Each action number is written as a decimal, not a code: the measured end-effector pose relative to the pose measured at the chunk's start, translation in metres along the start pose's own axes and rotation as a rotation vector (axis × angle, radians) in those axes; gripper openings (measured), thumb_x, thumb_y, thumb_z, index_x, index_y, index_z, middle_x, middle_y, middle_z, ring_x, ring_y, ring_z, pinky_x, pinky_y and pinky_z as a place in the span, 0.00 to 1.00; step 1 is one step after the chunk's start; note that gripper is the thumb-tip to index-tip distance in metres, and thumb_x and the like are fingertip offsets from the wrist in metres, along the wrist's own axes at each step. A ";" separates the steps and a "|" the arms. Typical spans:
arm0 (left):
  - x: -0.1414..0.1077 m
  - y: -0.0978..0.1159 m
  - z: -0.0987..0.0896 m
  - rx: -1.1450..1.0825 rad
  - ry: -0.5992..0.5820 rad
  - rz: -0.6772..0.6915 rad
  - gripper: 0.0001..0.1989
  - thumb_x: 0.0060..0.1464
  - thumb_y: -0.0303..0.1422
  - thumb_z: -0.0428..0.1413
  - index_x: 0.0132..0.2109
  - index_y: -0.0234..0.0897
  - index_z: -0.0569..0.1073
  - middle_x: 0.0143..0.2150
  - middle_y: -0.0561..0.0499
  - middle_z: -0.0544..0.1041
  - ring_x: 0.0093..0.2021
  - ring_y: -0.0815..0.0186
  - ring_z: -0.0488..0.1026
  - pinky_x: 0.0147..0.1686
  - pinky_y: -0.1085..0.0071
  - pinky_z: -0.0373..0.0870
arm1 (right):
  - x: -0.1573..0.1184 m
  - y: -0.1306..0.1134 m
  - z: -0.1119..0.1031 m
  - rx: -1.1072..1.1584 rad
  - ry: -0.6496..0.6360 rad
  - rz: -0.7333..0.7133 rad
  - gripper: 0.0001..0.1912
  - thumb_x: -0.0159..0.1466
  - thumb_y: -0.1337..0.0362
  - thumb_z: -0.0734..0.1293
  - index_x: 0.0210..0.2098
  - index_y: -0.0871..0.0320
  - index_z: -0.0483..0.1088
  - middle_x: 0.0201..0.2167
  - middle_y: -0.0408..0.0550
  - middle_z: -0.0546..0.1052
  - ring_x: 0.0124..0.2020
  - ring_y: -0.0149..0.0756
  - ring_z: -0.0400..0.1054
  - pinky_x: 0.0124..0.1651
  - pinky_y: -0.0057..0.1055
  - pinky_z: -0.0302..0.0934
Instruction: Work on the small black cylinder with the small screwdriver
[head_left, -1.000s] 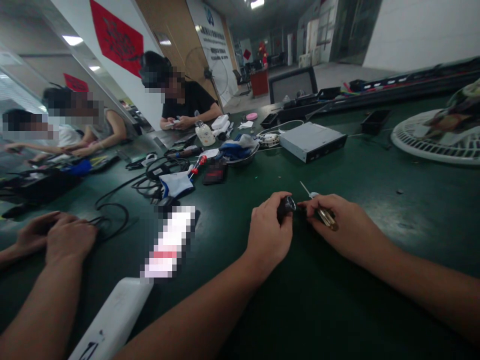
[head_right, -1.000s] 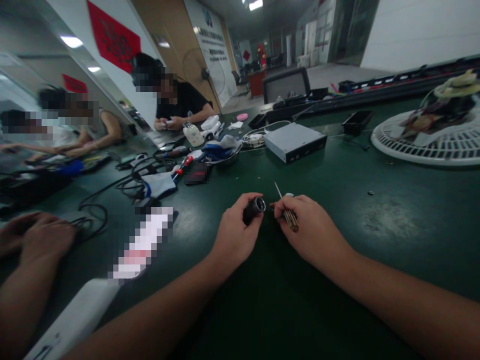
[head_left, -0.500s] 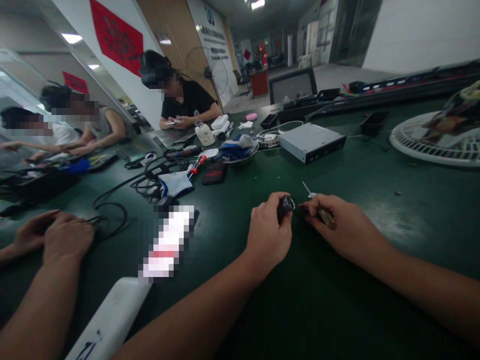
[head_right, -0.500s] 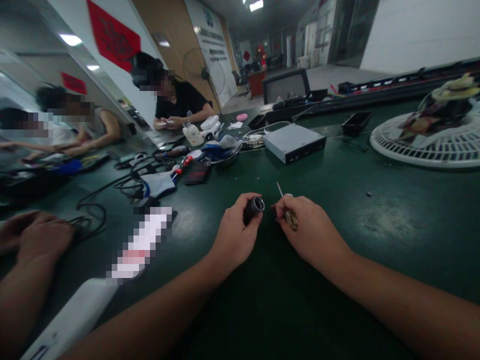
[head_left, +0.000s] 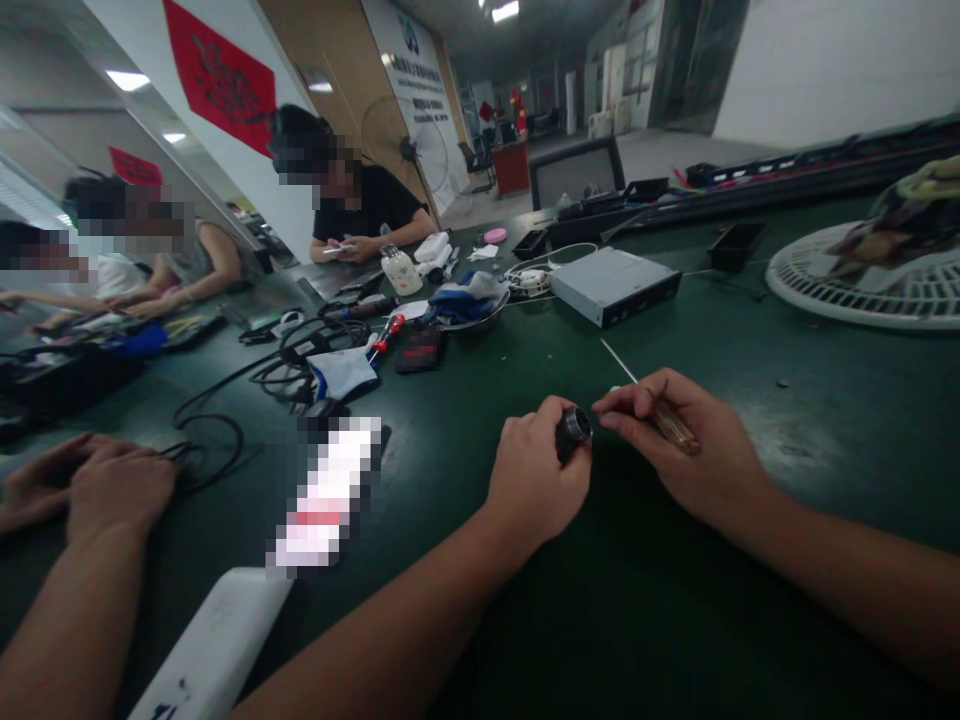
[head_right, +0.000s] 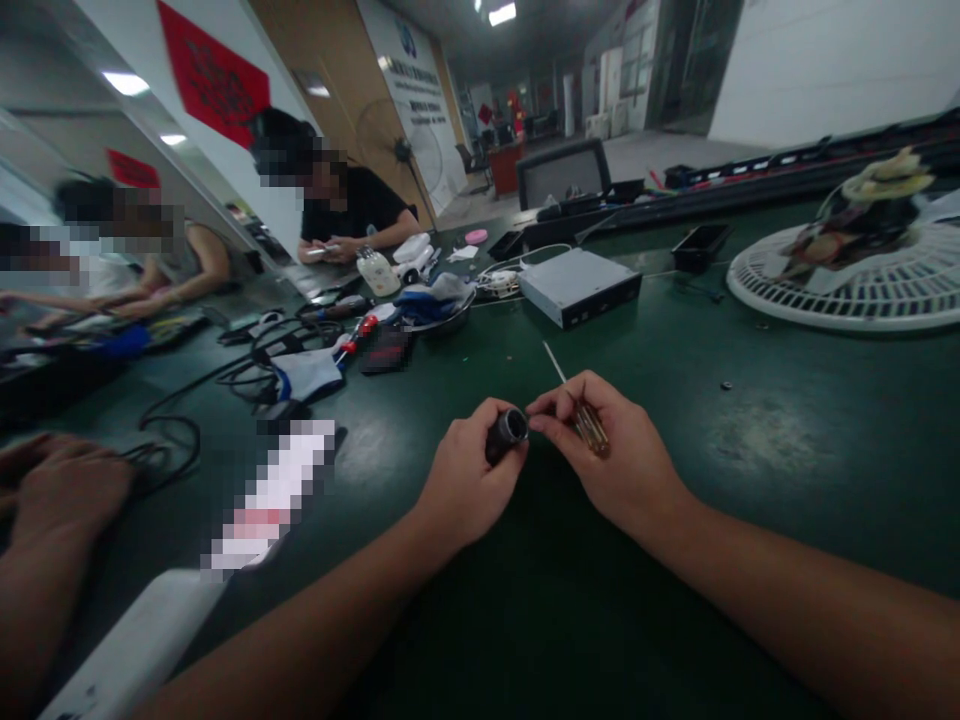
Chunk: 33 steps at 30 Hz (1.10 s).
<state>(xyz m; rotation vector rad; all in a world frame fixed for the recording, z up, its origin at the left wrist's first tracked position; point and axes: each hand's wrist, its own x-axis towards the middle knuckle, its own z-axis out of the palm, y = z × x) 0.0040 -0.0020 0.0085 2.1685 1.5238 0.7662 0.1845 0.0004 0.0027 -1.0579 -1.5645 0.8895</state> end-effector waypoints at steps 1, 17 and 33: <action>0.000 0.000 0.000 0.005 -0.003 0.009 0.06 0.60 0.31 0.54 0.46 0.40 0.71 0.38 0.50 0.78 0.40 0.58 0.74 0.44 0.57 0.68 | -0.001 0.000 0.000 0.003 -0.004 -0.006 0.13 0.64 0.63 0.72 0.33 0.53 0.61 0.41 0.48 0.80 0.46 0.42 0.77 0.49 0.41 0.70; -0.001 -0.002 0.002 0.034 -0.032 0.179 0.09 0.58 0.29 0.56 0.47 0.41 0.71 0.41 0.52 0.78 0.41 0.59 0.73 0.47 0.57 0.66 | -0.001 -0.003 -0.001 -0.082 -0.049 -0.003 0.16 0.59 0.69 0.74 0.32 0.53 0.61 0.39 0.45 0.78 0.44 0.41 0.76 0.47 0.40 0.69; -0.002 0.000 0.002 0.013 0.038 0.183 0.10 0.56 0.30 0.57 0.47 0.42 0.73 0.43 0.52 0.80 0.45 0.59 0.74 0.54 0.55 0.61 | -0.010 -0.006 -0.004 -0.342 -0.009 -0.197 0.12 0.60 0.68 0.72 0.33 0.52 0.63 0.37 0.44 0.78 0.38 0.40 0.75 0.40 0.37 0.67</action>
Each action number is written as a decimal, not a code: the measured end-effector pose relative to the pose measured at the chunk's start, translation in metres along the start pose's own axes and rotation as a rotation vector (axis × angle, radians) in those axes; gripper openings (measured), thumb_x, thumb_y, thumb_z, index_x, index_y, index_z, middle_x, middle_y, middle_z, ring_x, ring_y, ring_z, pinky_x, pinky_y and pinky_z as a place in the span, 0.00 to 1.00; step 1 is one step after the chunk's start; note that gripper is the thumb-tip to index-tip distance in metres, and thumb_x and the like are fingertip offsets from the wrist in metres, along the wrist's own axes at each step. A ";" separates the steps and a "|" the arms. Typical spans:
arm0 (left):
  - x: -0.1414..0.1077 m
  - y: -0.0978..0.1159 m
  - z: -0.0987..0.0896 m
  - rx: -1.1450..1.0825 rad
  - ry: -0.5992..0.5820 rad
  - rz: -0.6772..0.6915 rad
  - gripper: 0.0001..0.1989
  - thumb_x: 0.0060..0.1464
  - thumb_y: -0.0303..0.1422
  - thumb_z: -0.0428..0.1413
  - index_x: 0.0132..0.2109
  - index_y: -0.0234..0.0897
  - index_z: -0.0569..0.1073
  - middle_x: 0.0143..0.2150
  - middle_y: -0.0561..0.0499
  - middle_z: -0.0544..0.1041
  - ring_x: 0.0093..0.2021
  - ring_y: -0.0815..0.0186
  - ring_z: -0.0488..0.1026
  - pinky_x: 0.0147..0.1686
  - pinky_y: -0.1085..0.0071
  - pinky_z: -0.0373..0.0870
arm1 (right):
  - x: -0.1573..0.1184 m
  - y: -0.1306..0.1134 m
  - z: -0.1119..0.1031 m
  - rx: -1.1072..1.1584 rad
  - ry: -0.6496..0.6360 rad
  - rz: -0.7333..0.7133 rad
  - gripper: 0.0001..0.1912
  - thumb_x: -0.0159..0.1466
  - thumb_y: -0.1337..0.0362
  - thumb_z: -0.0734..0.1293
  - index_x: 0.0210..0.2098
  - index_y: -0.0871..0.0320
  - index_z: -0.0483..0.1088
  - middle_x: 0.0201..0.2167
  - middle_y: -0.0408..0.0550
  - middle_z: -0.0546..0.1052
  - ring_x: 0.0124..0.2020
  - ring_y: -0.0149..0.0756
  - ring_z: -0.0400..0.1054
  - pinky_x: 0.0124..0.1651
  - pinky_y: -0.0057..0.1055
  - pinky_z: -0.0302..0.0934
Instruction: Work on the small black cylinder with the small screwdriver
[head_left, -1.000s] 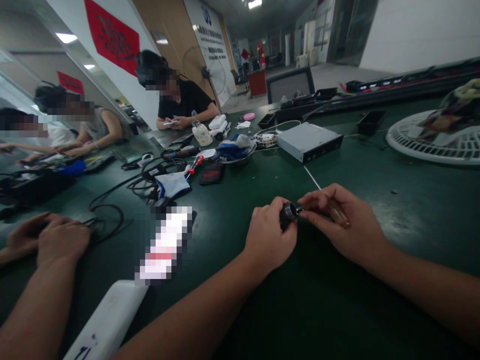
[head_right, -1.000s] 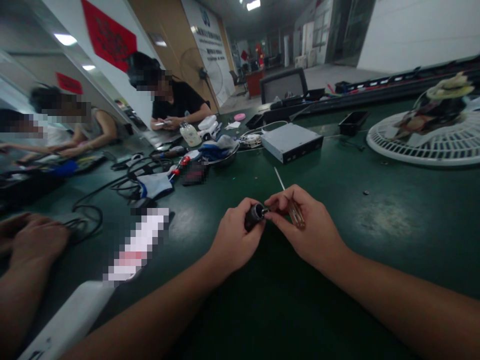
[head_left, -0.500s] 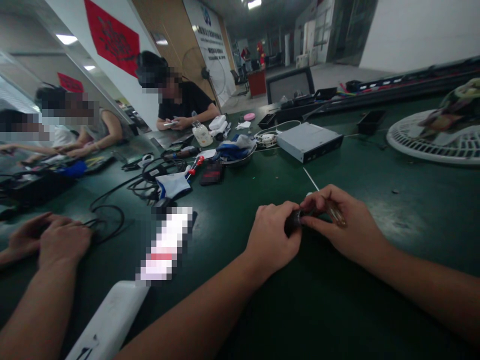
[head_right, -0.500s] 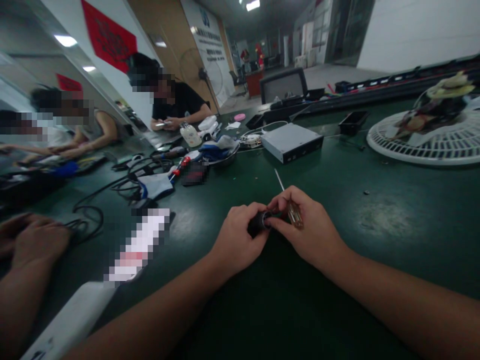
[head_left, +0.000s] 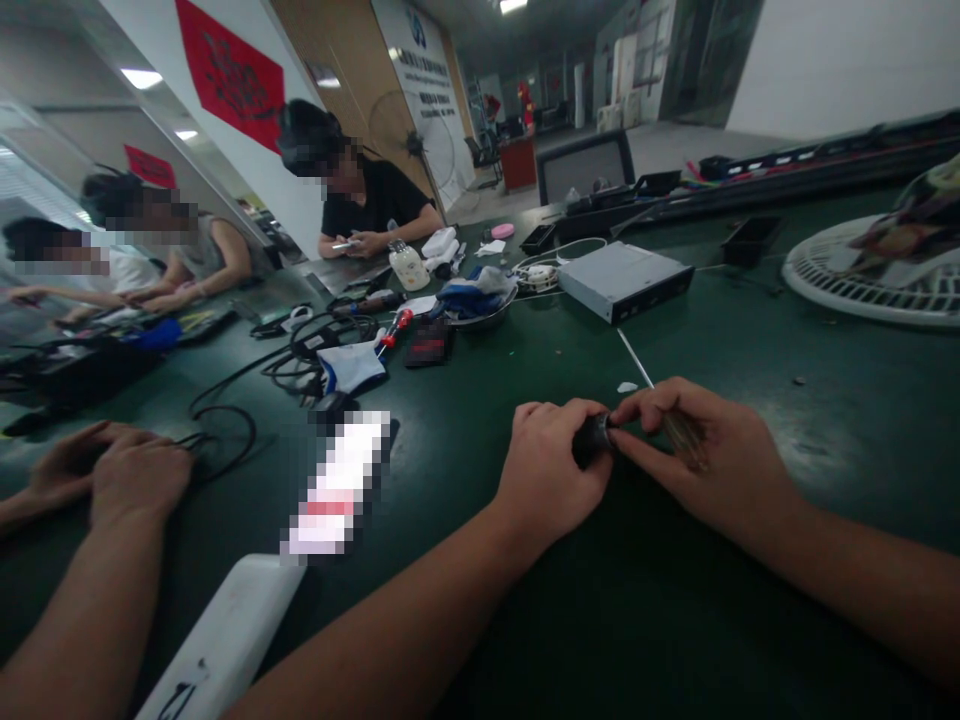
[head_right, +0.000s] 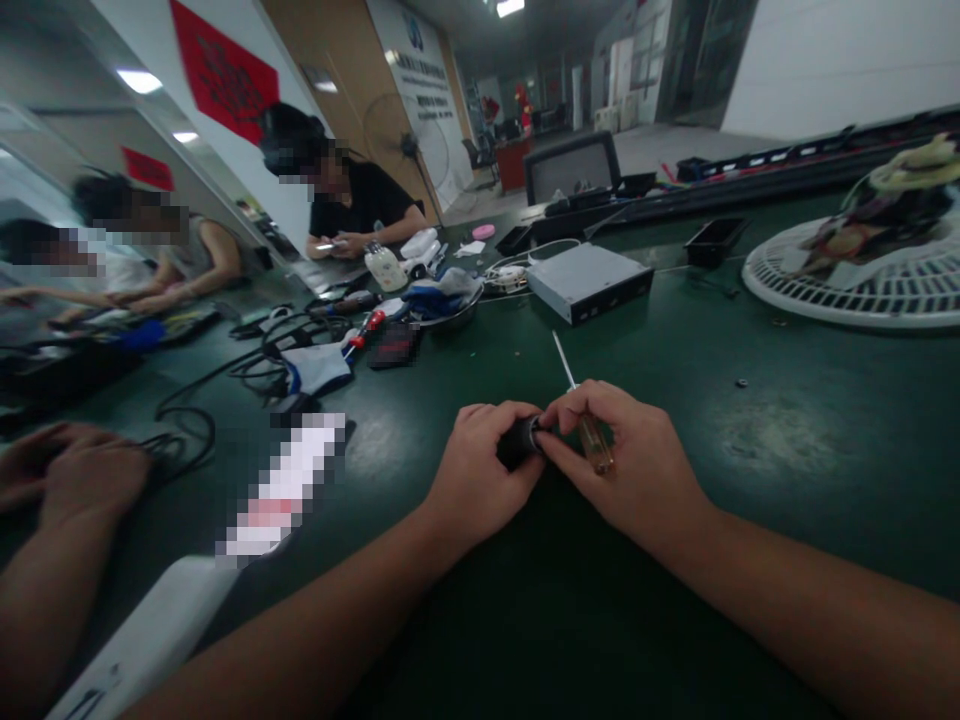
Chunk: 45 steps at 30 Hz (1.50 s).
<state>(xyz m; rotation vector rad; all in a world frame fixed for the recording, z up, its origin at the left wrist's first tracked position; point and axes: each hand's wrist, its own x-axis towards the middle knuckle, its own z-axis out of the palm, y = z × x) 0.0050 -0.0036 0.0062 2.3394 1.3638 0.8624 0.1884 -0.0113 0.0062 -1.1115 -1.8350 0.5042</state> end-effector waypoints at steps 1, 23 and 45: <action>0.000 0.000 0.000 -0.005 0.005 -0.003 0.10 0.57 0.30 0.57 0.47 0.42 0.73 0.43 0.53 0.80 0.45 0.59 0.74 0.54 0.55 0.61 | 0.000 0.000 0.000 -0.012 0.003 0.000 0.13 0.60 0.68 0.73 0.32 0.52 0.63 0.37 0.44 0.78 0.38 0.40 0.75 0.40 0.37 0.67; 0.000 -0.002 0.000 -0.004 0.056 -0.055 0.13 0.53 0.25 0.60 0.45 0.43 0.74 0.42 0.55 0.79 0.44 0.60 0.73 0.52 0.55 0.62 | 0.000 -0.004 0.000 0.014 0.053 0.074 0.15 0.58 0.68 0.74 0.30 0.52 0.62 0.32 0.42 0.79 0.31 0.36 0.75 0.34 0.33 0.67; 0.001 -0.003 0.001 -0.021 0.100 -0.067 0.11 0.54 0.29 0.63 0.44 0.44 0.74 0.41 0.56 0.80 0.43 0.61 0.75 0.52 0.55 0.64 | 0.004 0.003 0.002 0.078 -0.047 0.110 0.12 0.65 0.66 0.71 0.31 0.53 0.62 0.37 0.43 0.80 0.36 0.35 0.76 0.38 0.32 0.66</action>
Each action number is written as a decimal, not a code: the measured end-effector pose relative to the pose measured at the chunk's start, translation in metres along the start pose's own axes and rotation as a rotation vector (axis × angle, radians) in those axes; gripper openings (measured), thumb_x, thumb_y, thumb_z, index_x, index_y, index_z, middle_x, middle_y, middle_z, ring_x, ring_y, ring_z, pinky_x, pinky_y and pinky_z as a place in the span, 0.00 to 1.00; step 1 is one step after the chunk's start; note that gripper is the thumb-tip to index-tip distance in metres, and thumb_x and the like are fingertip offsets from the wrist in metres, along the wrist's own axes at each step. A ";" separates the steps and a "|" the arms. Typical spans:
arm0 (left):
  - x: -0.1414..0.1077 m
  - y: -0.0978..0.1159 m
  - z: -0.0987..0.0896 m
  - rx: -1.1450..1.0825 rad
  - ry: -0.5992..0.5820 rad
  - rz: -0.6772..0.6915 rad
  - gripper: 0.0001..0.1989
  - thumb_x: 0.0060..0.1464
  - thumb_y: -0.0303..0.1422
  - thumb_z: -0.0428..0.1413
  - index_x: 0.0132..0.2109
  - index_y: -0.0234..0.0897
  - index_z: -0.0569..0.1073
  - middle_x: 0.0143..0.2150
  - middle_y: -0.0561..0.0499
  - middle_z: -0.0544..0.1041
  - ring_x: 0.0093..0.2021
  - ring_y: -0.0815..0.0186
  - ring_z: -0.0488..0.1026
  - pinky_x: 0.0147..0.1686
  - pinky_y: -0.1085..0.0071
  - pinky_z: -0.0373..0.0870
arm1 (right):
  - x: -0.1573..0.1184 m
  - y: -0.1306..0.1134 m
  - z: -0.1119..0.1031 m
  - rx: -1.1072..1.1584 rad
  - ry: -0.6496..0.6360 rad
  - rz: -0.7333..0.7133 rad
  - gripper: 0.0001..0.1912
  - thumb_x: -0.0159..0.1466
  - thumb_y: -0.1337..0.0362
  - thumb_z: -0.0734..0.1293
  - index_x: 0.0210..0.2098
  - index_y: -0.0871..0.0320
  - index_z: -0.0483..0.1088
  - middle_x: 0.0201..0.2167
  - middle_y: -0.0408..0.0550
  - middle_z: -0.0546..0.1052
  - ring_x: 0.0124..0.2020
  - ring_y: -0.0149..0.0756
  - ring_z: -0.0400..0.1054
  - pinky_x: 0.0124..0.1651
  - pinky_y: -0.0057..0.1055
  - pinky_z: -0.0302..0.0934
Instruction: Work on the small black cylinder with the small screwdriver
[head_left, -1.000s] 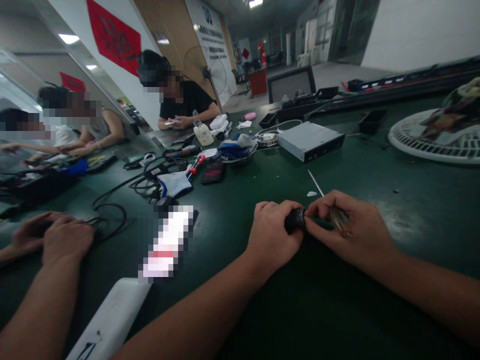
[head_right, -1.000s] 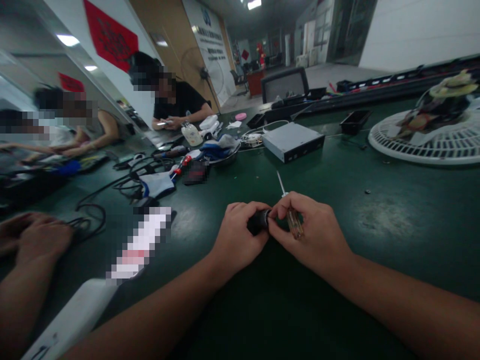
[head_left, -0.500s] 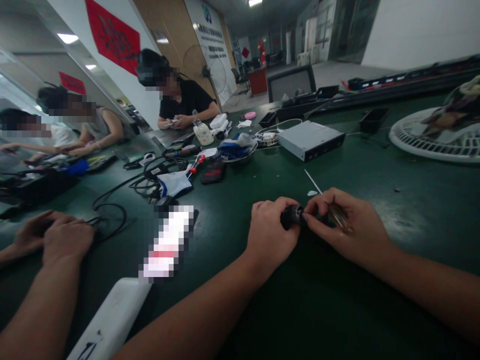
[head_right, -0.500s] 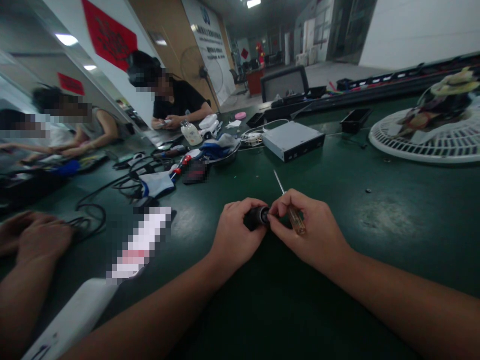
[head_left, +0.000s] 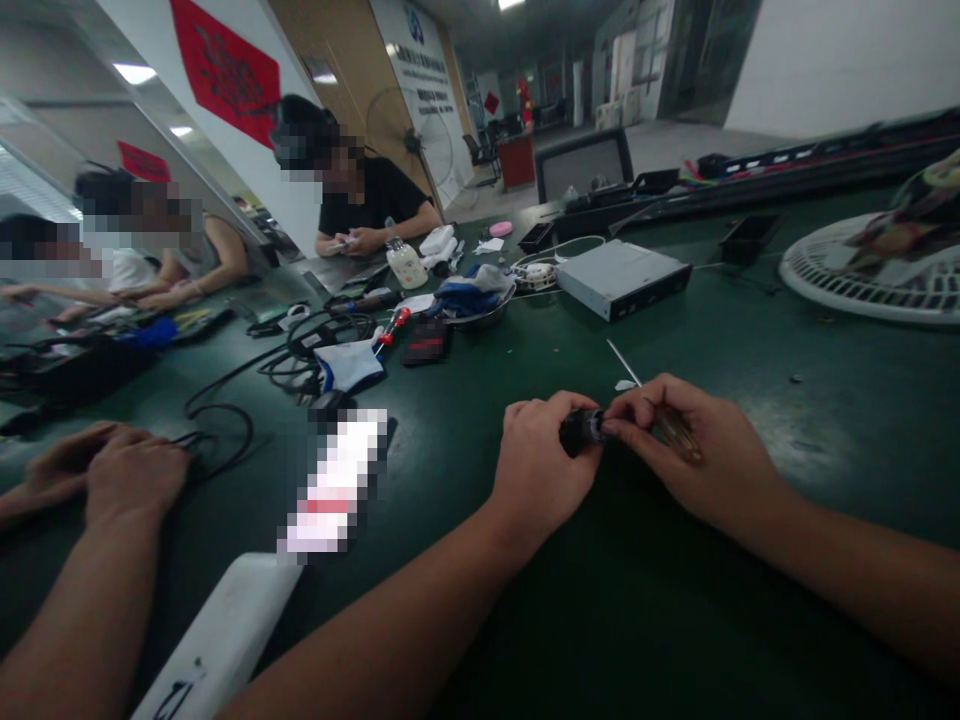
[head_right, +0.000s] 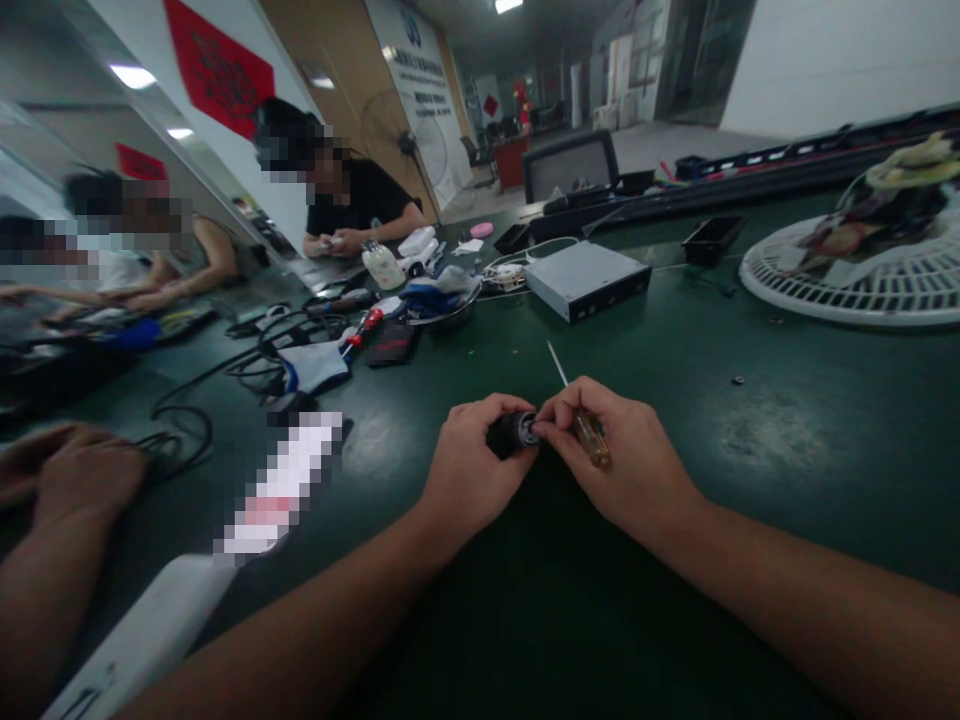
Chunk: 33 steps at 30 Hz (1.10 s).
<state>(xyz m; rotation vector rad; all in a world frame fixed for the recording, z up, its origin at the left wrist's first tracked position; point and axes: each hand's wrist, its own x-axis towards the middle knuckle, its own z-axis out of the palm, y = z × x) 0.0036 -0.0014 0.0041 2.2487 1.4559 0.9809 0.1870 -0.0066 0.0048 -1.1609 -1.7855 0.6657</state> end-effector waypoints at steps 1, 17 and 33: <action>0.000 0.000 0.000 0.000 -0.007 0.006 0.11 0.54 0.29 0.63 0.44 0.44 0.74 0.41 0.56 0.80 0.43 0.61 0.75 0.52 0.55 0.64 | 0.000 0.000 0.000 0.005 0.008 -0.014 0.12 0.65 0.66 0.70 0.31 0.53 0.62 0.37 0.42 0.80 0.36 0.35 0.76 0.38 0.31 0.66; -0.001 0.001 -0.001 -0.039 0.007 0.083 0.11 0.53 0.27 0.62 0.44 0.43 0.74 0.41 0.55 0.80 0.44 0.61 0.75 0.50 0.59 0.66 | 0.000 0.004 0.002 0.011 0.044 -0.025 0.15 0.60 0.67 0.74 0.34 0.52 0.61 0.34 0.40 0.72 0.32 0.34 0.68 0.35 0.34 0.63; 0.002 -0.002 -0.002 -0.007 0.098 -0.155 0.11 0.53 0.23 0.60 0.41 0.42 0.73 0.39 0.54 0.78 0.42 0.60 0.74 0.48 0.56 0.67 | -0.004 0.009 -0.006 0.448 0.053 -0.147 0.34 0.74 0.44 0.49 0.36 0.52 0.82 0.37 0.51 0.77 0.36 0.40 0.68 0.35 0.37 0.59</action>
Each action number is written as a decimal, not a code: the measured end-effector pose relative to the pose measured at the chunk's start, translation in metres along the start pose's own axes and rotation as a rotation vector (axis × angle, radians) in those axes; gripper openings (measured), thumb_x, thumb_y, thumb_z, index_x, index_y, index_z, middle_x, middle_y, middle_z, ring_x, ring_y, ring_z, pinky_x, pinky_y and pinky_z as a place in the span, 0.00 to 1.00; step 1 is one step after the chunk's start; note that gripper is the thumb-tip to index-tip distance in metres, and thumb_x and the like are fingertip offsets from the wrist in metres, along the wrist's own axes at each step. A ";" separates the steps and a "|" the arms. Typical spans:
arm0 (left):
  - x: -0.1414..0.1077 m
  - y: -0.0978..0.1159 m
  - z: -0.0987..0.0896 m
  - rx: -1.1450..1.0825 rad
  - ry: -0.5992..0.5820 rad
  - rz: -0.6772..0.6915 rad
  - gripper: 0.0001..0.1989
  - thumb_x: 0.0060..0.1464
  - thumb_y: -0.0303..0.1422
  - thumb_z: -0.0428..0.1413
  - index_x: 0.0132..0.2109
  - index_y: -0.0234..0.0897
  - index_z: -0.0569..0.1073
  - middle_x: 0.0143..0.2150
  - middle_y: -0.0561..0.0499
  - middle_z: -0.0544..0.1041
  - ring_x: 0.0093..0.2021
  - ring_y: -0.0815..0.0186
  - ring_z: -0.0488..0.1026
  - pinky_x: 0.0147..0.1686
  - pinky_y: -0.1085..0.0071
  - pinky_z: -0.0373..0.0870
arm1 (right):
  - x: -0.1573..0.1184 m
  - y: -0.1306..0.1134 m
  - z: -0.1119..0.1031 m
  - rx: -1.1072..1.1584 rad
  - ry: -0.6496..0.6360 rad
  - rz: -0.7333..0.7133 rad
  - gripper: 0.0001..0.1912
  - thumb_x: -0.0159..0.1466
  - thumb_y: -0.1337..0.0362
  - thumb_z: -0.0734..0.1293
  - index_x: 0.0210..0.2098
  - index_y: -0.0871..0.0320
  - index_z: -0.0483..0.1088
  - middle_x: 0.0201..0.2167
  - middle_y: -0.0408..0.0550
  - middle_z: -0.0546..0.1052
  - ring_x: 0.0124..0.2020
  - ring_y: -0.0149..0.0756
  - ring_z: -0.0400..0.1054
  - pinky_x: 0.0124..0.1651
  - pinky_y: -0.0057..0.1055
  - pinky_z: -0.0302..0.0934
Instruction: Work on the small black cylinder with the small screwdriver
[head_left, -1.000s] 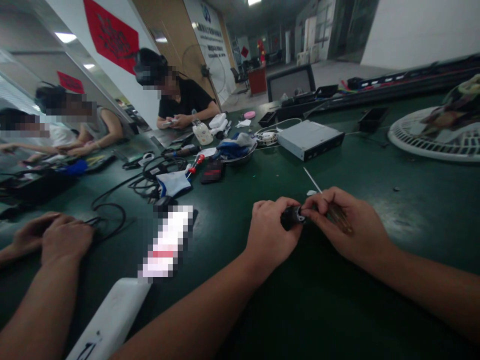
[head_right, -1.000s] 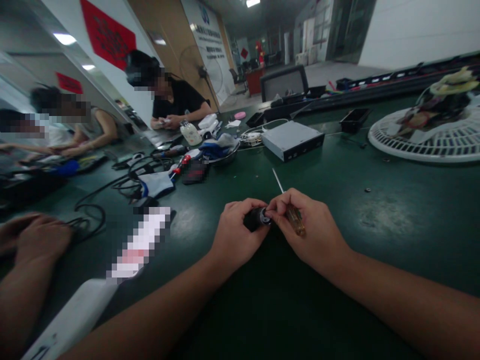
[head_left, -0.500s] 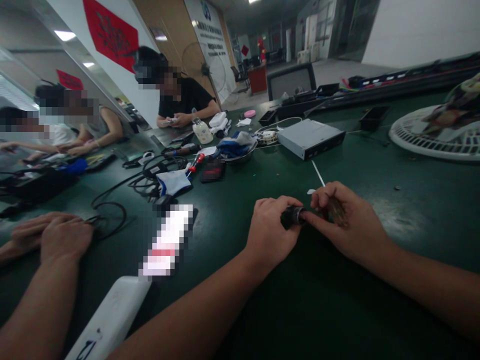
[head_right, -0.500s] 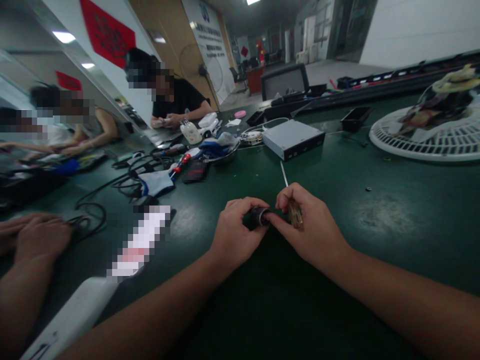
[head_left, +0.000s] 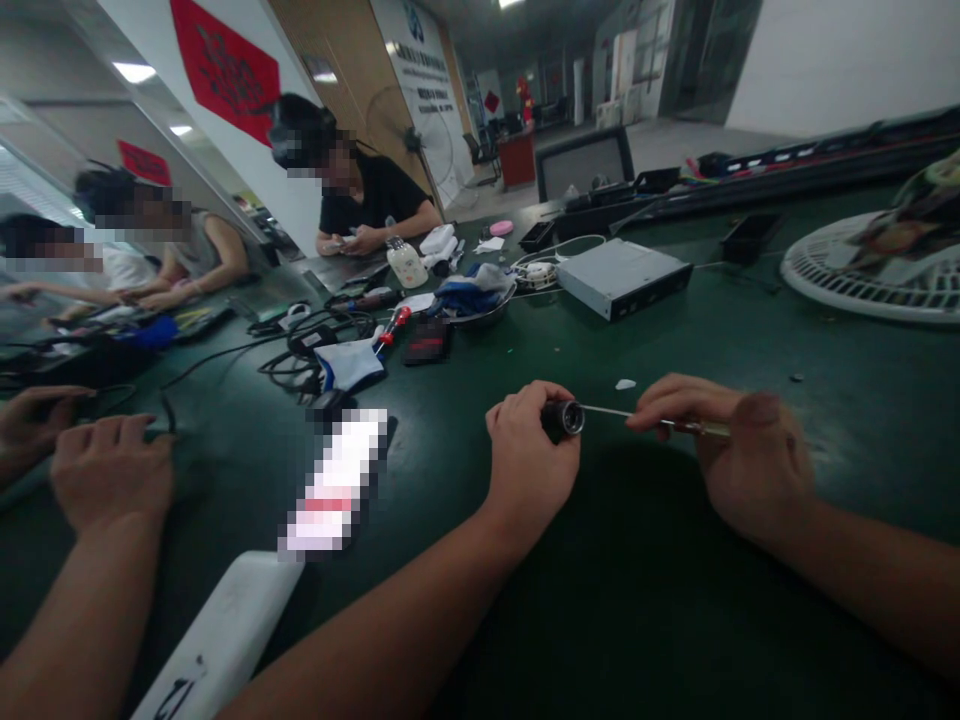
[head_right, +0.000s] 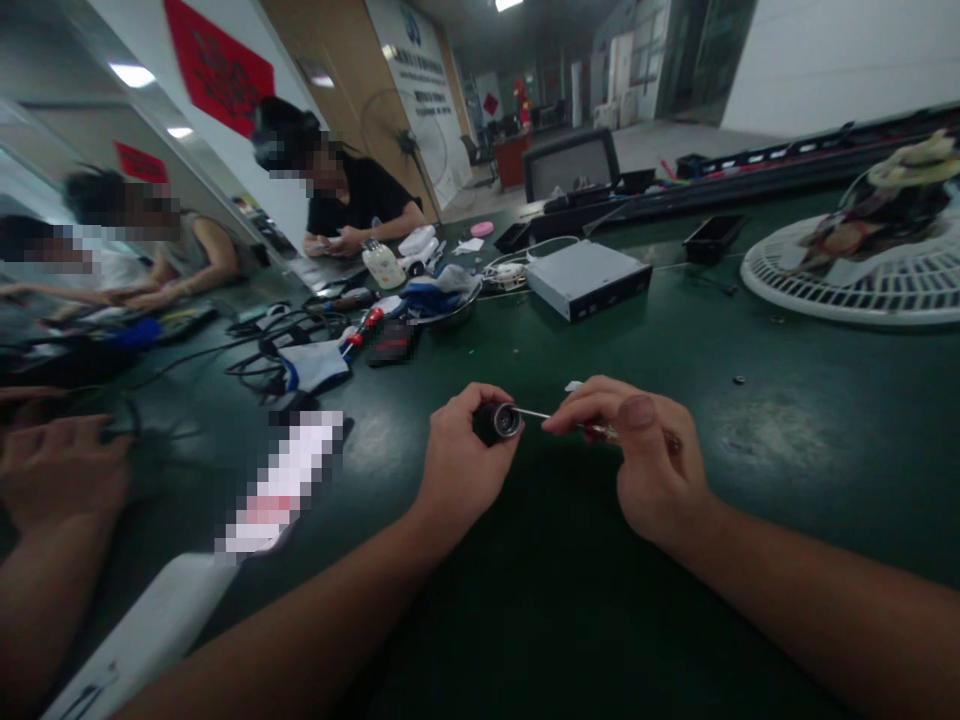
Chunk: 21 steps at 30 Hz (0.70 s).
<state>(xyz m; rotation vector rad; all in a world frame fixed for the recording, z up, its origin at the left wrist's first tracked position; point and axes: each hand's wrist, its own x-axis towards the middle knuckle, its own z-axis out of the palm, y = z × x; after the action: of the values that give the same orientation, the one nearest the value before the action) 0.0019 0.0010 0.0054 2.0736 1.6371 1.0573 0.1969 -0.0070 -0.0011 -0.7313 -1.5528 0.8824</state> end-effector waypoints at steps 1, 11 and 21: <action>0.000 0.000 0.000 -0.007 0.001 -0.003 0.11 0.52 0.22 0.59 0.41 0.42 0.73 0.38 0.54 0.78 0.42 0.60 0.74 0.48 0.56 0.68 | 0.000 -0.001 0.000 -0.003 -0.017 -0.004 0.34 0.74 0.44 0.49 0.35 0.53 0.81 0.35 0.51 0.77 0.35 0.40 0.69 0.35 0.37 0.59; -0.001 -0.001 0.000 -0.052 -0.029 0.036 0.11 0.52 0.22 0.59 0.41 0.41 0.72 0.39 0.52 0.78 0.43 0.59 0.75 0.48 0.55 0.69 | 0.003 -0.013 0.006 -0.141 -0.052 -0.004 0.26 0.75 0.52 0.54 0.35 0.53 0.79 0.32 0.49 0.76 0.32 0.37 0.67 0.33 0.36 0.57; 0.000 -0.001 0.000 -0.005 -0.030 0.045 0.13 0.48 0.21 0.61 0.40 0.41 0.73 0.39 0.53 0.79 0.42 0.58 0.75 0.50 0.52 0.68 | 0.003 -0.014 0.004 -0.110 -0.156 -0.063 0.23 0.75 0.54 0.55 0.37 0.54 0.78 0.34 0.48 0.78 0.35 0.37 0.70 0.36 0.36 0.60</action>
<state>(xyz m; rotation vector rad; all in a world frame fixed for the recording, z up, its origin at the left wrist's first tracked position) 0.0013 0.0012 0.0042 2.1224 1.5784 1.0383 0.1923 -0.0121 0.0118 -0.7008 -1.7643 0.8283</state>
